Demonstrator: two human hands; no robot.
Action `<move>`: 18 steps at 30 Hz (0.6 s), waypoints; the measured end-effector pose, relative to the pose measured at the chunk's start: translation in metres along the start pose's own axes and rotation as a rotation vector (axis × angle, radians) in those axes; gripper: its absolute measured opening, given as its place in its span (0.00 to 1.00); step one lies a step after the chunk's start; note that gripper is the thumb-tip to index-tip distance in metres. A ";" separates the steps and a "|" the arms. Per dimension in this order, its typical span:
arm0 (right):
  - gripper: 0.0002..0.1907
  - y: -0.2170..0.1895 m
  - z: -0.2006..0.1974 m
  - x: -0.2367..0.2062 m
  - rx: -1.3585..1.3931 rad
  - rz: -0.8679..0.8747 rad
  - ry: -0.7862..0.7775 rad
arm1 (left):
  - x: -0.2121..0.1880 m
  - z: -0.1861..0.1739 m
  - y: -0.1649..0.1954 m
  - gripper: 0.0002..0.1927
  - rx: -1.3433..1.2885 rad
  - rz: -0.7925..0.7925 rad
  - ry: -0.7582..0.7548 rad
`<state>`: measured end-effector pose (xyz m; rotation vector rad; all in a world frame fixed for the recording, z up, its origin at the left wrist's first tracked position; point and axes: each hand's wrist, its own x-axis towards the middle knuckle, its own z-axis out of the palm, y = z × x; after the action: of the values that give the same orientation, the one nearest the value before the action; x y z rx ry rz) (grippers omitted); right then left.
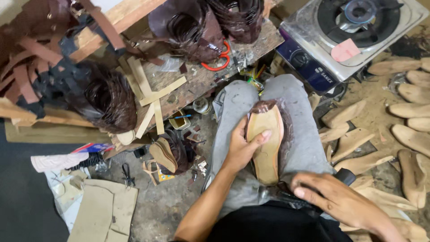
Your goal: The person sits at a cluttered workbench and pulls a brown woven leather shoe upper over a wooden last with an insole, smoothing and pressing the material around the edges by hand. They use a hammer to tap the upper into place, pick lasts and insoles from the bench and surrounding piles, and work the upper over the last to shape it.
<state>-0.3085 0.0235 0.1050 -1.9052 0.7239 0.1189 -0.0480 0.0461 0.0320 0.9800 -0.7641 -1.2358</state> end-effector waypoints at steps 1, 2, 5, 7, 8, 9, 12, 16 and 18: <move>0.16 0.009 0.006 -0.002 0.023 0.017 0.210 | -0.003 0.000 0.002 0.28 -0.091 -0.018 0.024; 0.16 0.016 0.011 0.000 0.048 0.034 0.420 | -0.002 0.000 0.007 0.29 -0.158 -0.003 0.025; 0.20 0.031 0.023 0.023 0.472 -0.081 0.740 | 0.009 0.006 0.033 0.31 -0.339 0.067 0.015; 0.25 0.035 0.033 0.041 0.974 -0.062 0.785 | 0.015 0.020 0.055 0.32 -0.442 0.124 -0.011; 0.27 0.035 0.042 0.046 1.276 0.044 0.765 | 0.018 0.029 0.065 0.32 -0.448 0.141 -0.027; 0.28 0.034 0.047 0.049 1.576 0.162 0.728 | 0.020 0.040 0.075 0.32 -0.458 0.152 -0.040; 0.31 0.022 0.054 0.045 1.685 0.023 0.707 | 0.012 0.063 0.099 0.34 -0.060 0.452 0.210; 0.31 -0.015 0.035 0.031 1.380 -0.373 0.767 | -0.017 0.054 0.114 0.29 0.037 0.141 0.307; 0.29 -0.041 0.031 0.027 1.031 -0.354 0.982 | -0.017 0.054 0.105 0.33 -0.094 0.233 0.120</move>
<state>-0.2568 0.0498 0.1132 -0.9507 0.8085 -1.2486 -0.0566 0.0578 0.1503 0.8546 -0.6983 -0.9928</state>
